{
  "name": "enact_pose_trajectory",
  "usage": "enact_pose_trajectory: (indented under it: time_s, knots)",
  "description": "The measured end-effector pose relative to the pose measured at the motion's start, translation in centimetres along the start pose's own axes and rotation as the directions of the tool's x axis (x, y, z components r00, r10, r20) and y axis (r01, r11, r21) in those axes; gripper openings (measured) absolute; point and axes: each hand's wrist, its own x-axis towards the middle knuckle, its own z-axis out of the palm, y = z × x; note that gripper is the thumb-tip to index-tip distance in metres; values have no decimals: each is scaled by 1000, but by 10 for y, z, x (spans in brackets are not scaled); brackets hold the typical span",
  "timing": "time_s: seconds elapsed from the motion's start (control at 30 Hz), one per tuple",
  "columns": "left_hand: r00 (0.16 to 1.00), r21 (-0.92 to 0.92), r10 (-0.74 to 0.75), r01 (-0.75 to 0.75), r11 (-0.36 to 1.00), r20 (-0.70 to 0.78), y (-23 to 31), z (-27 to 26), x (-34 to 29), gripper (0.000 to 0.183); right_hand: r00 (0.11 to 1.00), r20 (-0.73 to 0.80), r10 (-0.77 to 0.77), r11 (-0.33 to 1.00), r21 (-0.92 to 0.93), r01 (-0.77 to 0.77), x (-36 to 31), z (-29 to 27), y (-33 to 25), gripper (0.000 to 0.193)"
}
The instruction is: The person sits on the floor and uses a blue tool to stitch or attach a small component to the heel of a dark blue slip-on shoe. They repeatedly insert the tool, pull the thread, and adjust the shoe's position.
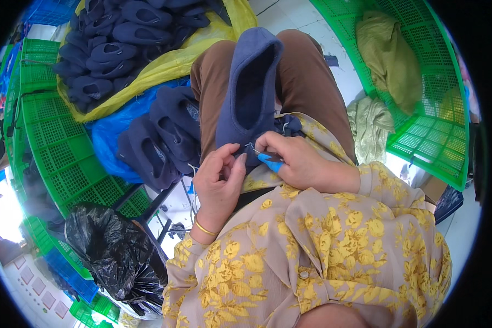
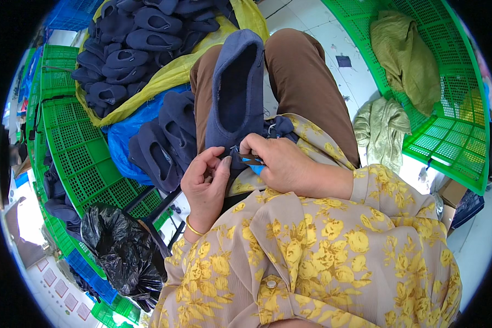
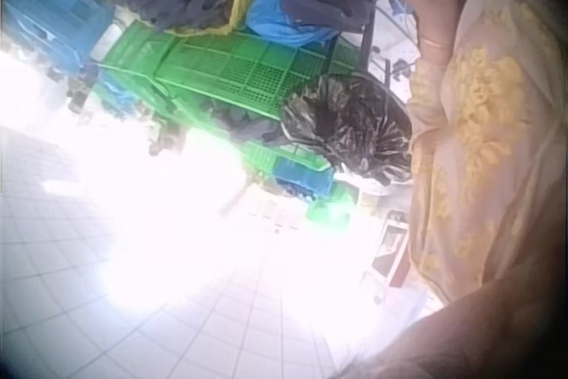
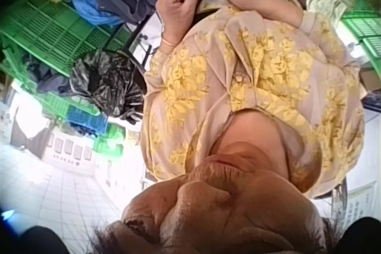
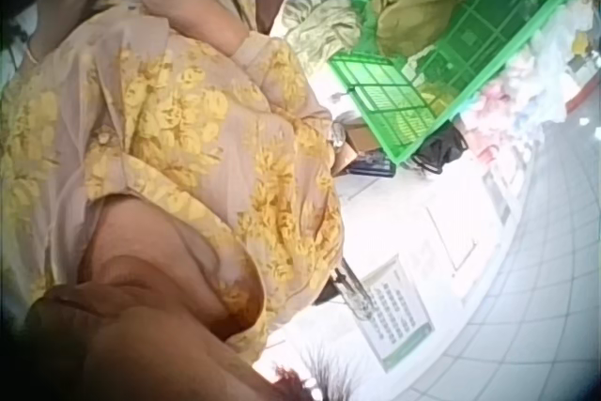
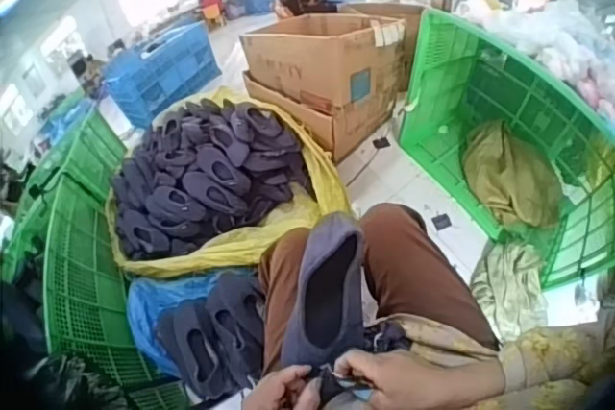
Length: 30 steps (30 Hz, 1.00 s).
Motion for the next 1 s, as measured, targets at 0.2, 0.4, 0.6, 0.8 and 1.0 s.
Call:
enact_pose_trajectory:
  time_s: [0.2, 0.4, 0.6, 0.8, 1.0]
  knots:
    - [1000, -23, -24, 24, 999, -2, 1, -1, -2, 19, 1000, 17, -20, 999, -48, 20, -2, -2, -3, 35]
    - [1000, -1, -15, 15, 1000, 5, 4, -1, -2, 18, 995, 34, -89, 995, -31, 90, -4, -5, 5, 40]
    - [1000, 26, 23, -24, 999, 18, 8, -3, 4, 14, 977, 0, -214, 975, -56, 214, 2, -2, 14, 42]
    - [1000, -10, 20, -20, 1000, 21, 6, -4, 3, 16, 972, -37, -232, 971, -71, 229, 9, 3, 15, 41]
    - [995, -100, -95, 92, 991, -21, 0, 3, -2, 23, 976, -29, -216, 974, -77, 213, 11, 4, 17, 41]
